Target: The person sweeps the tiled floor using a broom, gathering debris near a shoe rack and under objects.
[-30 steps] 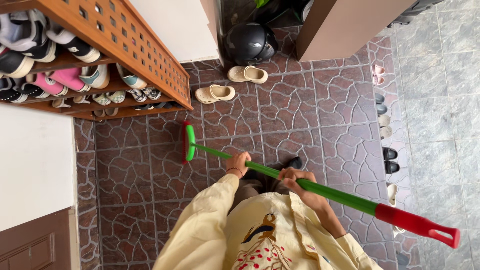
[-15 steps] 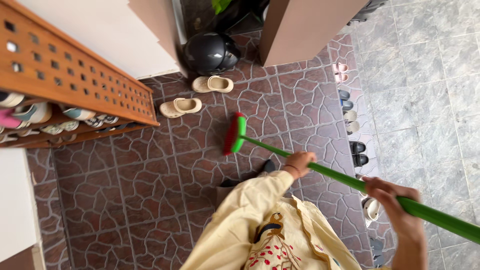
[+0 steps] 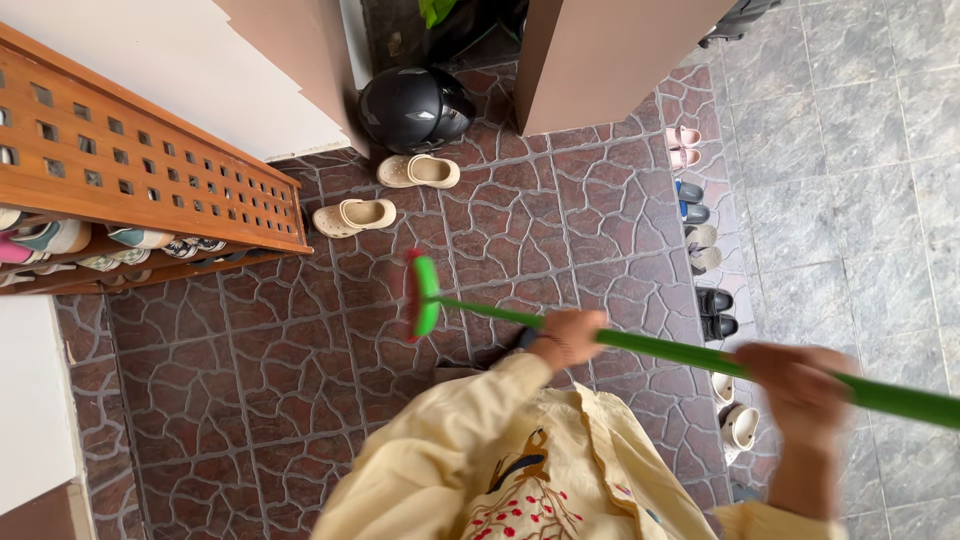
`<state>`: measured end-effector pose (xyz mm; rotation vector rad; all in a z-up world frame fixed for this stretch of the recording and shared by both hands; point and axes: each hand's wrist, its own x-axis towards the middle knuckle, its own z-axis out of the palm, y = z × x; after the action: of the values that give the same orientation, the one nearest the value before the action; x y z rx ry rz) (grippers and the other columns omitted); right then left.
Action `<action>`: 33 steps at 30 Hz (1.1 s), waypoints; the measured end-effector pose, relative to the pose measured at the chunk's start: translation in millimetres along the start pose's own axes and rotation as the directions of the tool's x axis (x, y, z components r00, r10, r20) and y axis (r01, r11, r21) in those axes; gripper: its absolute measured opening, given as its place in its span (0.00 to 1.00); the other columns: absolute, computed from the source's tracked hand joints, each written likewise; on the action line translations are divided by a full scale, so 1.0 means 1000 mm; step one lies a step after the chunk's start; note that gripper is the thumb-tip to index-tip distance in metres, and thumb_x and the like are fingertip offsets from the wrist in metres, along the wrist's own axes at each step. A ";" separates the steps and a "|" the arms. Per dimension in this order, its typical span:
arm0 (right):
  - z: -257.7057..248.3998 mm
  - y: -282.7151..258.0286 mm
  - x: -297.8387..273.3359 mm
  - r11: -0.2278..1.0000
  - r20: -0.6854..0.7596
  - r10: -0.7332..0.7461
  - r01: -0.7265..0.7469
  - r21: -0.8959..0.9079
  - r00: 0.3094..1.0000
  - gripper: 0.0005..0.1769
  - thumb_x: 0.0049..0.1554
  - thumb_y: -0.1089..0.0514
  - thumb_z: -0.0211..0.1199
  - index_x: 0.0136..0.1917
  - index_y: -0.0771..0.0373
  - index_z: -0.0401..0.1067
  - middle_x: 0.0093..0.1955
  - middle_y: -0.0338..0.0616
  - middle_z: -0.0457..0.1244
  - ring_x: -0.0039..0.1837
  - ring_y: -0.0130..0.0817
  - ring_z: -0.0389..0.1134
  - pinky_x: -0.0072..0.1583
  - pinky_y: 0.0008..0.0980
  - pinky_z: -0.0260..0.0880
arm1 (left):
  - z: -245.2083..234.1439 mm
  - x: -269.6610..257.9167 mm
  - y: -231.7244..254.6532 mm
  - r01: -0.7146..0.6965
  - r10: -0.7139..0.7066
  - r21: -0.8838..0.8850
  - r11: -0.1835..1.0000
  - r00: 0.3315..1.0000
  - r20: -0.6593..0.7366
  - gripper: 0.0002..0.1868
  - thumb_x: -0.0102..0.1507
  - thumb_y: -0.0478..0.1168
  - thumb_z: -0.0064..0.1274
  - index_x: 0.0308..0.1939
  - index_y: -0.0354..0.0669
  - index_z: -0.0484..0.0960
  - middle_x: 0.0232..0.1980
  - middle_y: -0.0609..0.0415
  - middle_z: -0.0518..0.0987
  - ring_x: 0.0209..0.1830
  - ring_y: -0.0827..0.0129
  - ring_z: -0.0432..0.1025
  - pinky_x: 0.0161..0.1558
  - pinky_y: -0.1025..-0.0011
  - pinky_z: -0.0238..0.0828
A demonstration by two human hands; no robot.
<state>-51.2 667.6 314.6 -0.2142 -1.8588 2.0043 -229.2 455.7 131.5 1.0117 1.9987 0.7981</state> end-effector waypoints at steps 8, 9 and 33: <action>0.094 0.148 0.021 0.965 0.331 0.161 -0.218 0.143 0.930 0.17 0.63 0.54 0.59 0.37 0.67 0.70 0.42 0.51 0.67 0.59 0.47 0.70 0.63 0.50 0.71 | -0.004 -0.046 -0.177 0.502 -0.495 0.072 0.862 0.864 -0.096 0.07 0.62 0.45 0.51 0.38 0.57 0.86 0.41 0.50 0.85 0.44 0.51 0.80 0.45 0.54 0.76; 0.093 0.150 0.017 0.966 0.328 0.215 -0.250 0.068 0.920 0.16 0.63 0.56 0.61 0.36 0.67 0.69 0.42 0.52 0.67 0.60 0.48 0.70 0.62 0.49 0.71 | 0.001 -0.042 -0.184 0.513 -0.505 0.067 0.856 0.856 -0.106 0.07 0.63 0.44 0.51 0.38 0.57 0.86 0.41 0.50 0.85 0.44 0.52 0.80 0.45 0.55 0.76; -0.121 -0.029 -0.011 0.993 -0.133 -0.035 0.049 0.104 0.991 0.20 0.63 0.60 0.51 0.29 0.62 0.60 0.31 0.44 0.58 0.37 0.30 0.58 0.57 0.50 0.71 | 0.046 0.146 0.091 -0.186 0.185 0.056 0.981 0.983 0.011 0.07 0.66 0.49 0.52 0.41 0.56 0.82 0.33 0.58 0.85 0.38 0.63 0.80 0.45 0.59 0.77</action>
<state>9.7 776.1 328.6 -0.2668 -1.6573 2.0042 -216.1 632.9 129.2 1.2465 1.9521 0.8391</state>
